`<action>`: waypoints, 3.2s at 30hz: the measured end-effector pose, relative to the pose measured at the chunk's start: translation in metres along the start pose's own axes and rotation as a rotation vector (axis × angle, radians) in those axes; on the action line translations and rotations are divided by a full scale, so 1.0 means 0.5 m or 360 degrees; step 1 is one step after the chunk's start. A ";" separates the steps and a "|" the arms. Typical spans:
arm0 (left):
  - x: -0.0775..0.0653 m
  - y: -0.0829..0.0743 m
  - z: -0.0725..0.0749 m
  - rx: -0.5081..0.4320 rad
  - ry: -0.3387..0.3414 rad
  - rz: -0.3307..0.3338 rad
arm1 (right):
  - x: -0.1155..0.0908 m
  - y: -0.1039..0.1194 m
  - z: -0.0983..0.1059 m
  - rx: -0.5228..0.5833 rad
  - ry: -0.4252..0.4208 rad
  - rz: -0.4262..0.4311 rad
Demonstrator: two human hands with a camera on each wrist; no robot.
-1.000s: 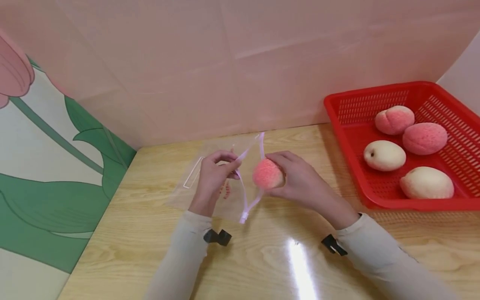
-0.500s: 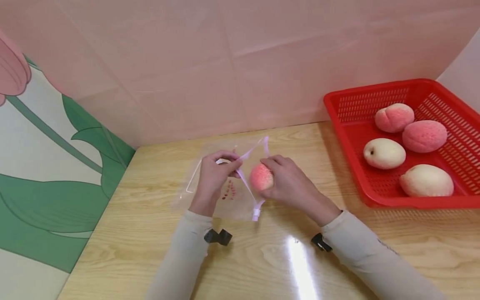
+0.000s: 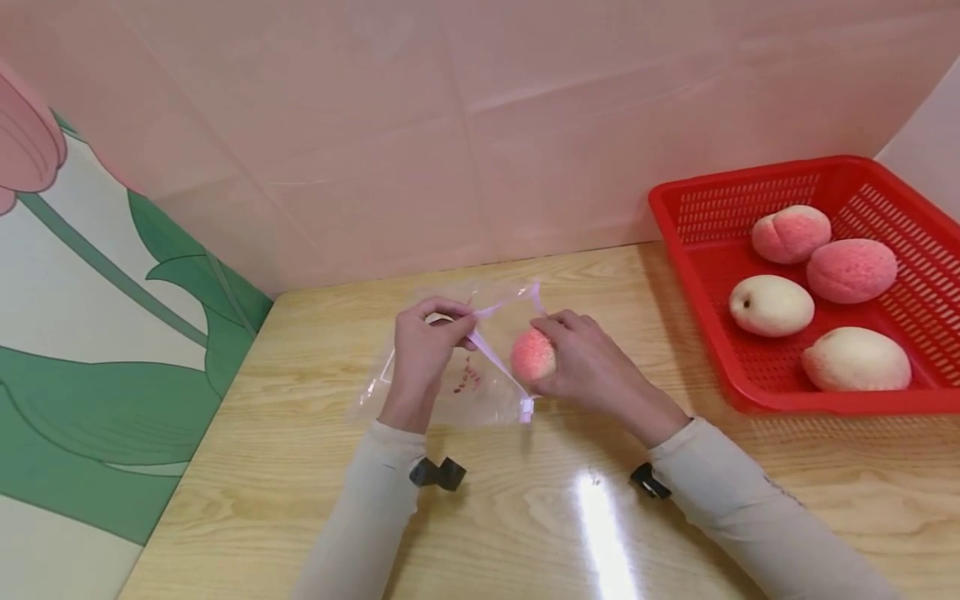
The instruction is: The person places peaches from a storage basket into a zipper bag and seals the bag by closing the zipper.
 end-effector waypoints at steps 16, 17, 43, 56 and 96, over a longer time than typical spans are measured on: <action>-0.001 -0.016 0.015 0.0039 -0.0053 -0.0053 | 0.002 -0.011 -0.007 -0.0069 0.0105 -0.0043; -0.002 -0.015 0.012 0.0057 -0.0035 -0.0051 | 0.002 -0.011 -0.007 -0.0071 0.0105 -0.0047; -0.025 -0.016 -0.026 0.0028 0.0159 -0.0032 | -0.003 0.028 0.025 0.0094 -0.0029 -0.0041; -0.026 -0.023 -0.030 -0.0107 0.0206 -0.0096 | -0.007 0.044 0.028 0.0320 -0.0058 0.0015; -0.017 -0.055 0.008 -0.0128 0.0144 -0.0164 | -0.126 -0.280 0.247 -0.0200 -0.0036 -0.0410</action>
Point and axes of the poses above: each hand's wrist, its own x-axis towards the middle knuckle, its own z-axis out of the back of the hand, y = z × x, the point moved 8 cm from there along x, towards the middle knuckle, and after that the axes turned 7 degrees about -x, right-handed, at the moved point
